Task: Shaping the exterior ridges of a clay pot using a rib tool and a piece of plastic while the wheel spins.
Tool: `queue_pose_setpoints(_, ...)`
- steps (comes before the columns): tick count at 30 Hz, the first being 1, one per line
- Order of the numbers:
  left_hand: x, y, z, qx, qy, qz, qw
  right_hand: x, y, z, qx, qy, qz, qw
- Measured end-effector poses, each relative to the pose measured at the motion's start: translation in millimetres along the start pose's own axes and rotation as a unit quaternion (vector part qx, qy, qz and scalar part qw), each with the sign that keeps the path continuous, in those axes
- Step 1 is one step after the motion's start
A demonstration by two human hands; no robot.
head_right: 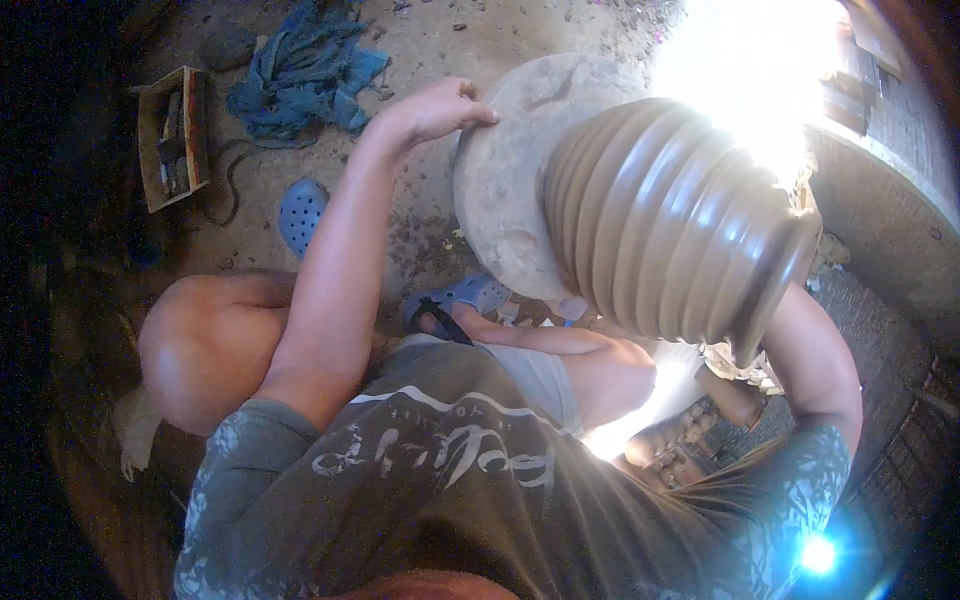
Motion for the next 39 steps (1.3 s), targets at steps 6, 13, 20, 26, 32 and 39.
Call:
queue_pose_setpoints(6,-6.4,-8.7,9.6,-0.025,0.012,0.164,0.986,7.7,-1.3,-1.0,-0.003,0.007,-0.001,1.0)
queue_pose_setpoints(13,-2.6,2.1,28.3,-0.08,0.052,0.175,0.98,7.3,-1.8,3.9,-0.007,0.012,0.002,1.0)
queue_pose_setpoints(20,1.4,4.7,14.7,-0.019,0.04,0.138,0.989,9.0,2.1,6.4,-0.014,0.013,0.009,1.0)
queue_pose_setpoints(26,-5.6,8.7,13.0,0.012,0.094,0.139,0.986,14.7,1.9,8.9,-0.016,0.017,0.012,1.0)
queue_pose_setpoints(32,-5.5,11.6,4.0,0.076,0.06,0.119,0.988,20.3,4.1,14.5,-0.03,0.017,0.013,0.999)
queue_pose_setpoints(39,1.7,8.8,11.3,0.047,0.027,0.119,0.991,26.5,0.6,22.4,-0.045,0.014,0.022,0.999)
Point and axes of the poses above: each hand's wrist, its own x-axis away from the middle knuckle, its own y-axis out of the palm, z = x × y, the point moved 9 cm from there along -x, towards the middle knuckle, and after that the axes turned 9 degrees about y, right-handed, at the moved point
